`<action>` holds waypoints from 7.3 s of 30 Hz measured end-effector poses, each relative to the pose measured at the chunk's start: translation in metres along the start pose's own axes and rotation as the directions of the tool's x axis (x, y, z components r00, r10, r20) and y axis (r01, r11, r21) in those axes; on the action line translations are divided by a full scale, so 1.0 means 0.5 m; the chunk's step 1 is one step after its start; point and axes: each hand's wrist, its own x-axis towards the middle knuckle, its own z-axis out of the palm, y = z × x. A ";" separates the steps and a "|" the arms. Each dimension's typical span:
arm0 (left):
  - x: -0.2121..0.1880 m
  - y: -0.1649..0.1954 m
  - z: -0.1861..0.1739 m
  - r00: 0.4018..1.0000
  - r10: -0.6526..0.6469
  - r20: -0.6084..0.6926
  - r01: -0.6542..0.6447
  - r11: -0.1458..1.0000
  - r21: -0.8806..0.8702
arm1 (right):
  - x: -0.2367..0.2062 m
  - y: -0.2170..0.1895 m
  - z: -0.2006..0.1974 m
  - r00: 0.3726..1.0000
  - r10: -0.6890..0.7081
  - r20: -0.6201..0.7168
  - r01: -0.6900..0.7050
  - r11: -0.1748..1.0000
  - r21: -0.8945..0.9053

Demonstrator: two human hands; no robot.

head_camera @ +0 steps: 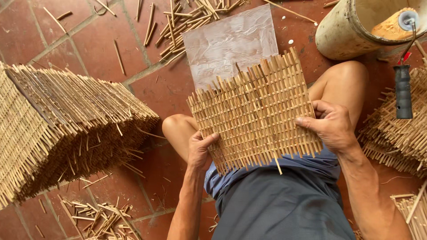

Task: The person applies glue to a cardboard square using a paint roller, then places a woven bamboo mat onto the glued surface and presses it down. The person repeats this process with multiple mats, stacking the finished units.

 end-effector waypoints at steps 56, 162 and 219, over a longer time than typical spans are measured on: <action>0.374 0.226 0.037 0.916 0.348 -0.200 -0.069 0.627 0.776 | 0.408 0.027 0.082 0.901 -0.366 -0.234 0.209 0.837 -0.505; 0.147 0.038 -0.063 0.968 0.247 -0.054 -0.253 0.948 -0.195 | 0.069 -0.297 0.181 0.890 -0.256 0.378 0.189 0.960 0.205; -0.047 0.250 0.104 0.761 0.649 -0.001 -0.634 0.744 0.211 | 0.260 -0.182 0.006 0.894 -0.225 0.387 0.124 0.955 0.270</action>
